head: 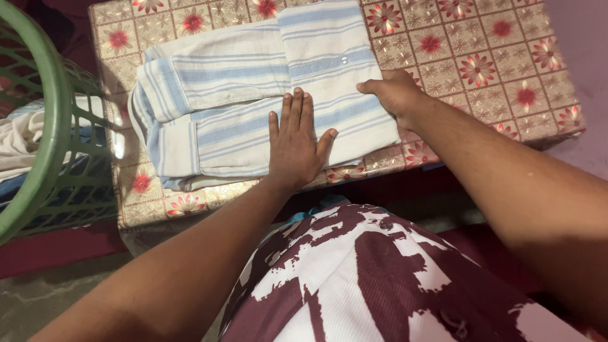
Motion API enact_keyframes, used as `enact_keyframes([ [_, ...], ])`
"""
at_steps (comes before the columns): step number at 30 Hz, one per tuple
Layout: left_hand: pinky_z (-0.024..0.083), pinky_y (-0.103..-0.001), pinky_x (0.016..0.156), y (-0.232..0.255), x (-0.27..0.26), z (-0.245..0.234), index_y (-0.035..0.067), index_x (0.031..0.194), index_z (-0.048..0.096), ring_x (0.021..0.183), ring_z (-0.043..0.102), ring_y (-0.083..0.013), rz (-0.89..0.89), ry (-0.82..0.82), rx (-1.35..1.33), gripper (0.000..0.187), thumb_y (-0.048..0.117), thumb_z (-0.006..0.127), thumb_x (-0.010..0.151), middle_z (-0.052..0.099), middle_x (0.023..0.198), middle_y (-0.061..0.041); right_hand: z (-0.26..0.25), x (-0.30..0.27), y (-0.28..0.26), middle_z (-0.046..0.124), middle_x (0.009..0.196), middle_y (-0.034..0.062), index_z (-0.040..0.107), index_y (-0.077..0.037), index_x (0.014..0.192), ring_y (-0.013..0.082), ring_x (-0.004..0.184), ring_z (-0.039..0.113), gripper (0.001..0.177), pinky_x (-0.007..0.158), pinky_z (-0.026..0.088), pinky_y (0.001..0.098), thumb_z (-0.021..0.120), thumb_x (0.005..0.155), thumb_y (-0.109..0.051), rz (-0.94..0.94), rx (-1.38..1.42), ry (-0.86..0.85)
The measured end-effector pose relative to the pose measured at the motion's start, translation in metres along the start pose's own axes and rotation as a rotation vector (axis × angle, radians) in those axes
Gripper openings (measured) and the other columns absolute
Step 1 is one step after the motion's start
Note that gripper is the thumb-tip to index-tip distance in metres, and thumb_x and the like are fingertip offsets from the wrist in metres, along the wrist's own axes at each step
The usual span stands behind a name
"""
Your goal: The person folds a striped short-sleeve shirt on a patterned table, aligning the sides and sleeves, then folds it into a compact rectangle. The folded shirt is placed into a green drawer containing other folded clothes.
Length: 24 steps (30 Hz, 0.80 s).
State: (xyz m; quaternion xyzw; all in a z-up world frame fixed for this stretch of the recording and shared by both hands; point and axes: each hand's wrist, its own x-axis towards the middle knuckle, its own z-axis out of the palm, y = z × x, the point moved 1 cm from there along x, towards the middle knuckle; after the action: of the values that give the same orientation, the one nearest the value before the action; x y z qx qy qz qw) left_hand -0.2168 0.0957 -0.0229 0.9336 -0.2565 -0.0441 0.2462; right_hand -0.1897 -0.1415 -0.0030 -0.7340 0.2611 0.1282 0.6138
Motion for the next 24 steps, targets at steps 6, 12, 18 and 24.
enact_keyframes([
  [6,0.004,-0.061,0.126,0.002,0.006,0.005,-0.001,0.162,0.019,0.160,0.009,-0.0359,0.030,0.042,-0.021,0.081,0.054,0.041,0.106,0.017,0.170,-0.022,-0.007,-0.010,-0.007,0.073,0.117,0.0203,0.064,0.004,0.125,0.0274,0.106,0.075,0.039,0.095,0.062,0.0388,0.069,0.091,-0.014,0.006,0.062,0.051],
  [12,0.002,-0.055,0.126,0.017,0.039,0.010,0.004,0.162,0.013,0.159,0.005,-0.0321,0.087,-0.096,-0.001,0.081,0.056,0.034,0.104,0.012,0.171,-0.017,-0.035,-0.020,-0.007,0.072,0.116,0.0225,0.063,0.005,0.125,0.0285,0.106,0.076,0.037,0.095,0.063,0.0389,0.067,0.092,-0.012,-0.027,0.143,0.129],
  [18,0.001,-0.054,0.126,0.041,0.064,0.014,0.004,0.163,0.006,0.159,0.000,-0.0303,0.193,-0.278,0.033,0.082,0.058,0.030,0.106,0.005,0.172,-0.017,-0.075,-0.030,0.010,0.069,0.119,0.0232,0.057,0.008,0.126,0.0322,0.106,0.075,0.042,0.094,0.064,0.0429,0.068,0.090,-0.010,0.061,0.289,0.223],
  [24,0.001,-0.054,0.125,0.050,0.060,0.014,0.007,0.162,0.009,0.158,0.002,-0.0298,0.208,-0.312,0.027,0.084,0.059,0.036,0.101,0.008,0.171,-0.015,-0.091,-0.028,0.038,0.069,0.126,0.0204,0.055,0.005,0.134,0.0299,0.117,0.071,0.047,0.106,0.056,0.0428,0.063,0.091,-0.013,0.146,0.500,-0.021],
])
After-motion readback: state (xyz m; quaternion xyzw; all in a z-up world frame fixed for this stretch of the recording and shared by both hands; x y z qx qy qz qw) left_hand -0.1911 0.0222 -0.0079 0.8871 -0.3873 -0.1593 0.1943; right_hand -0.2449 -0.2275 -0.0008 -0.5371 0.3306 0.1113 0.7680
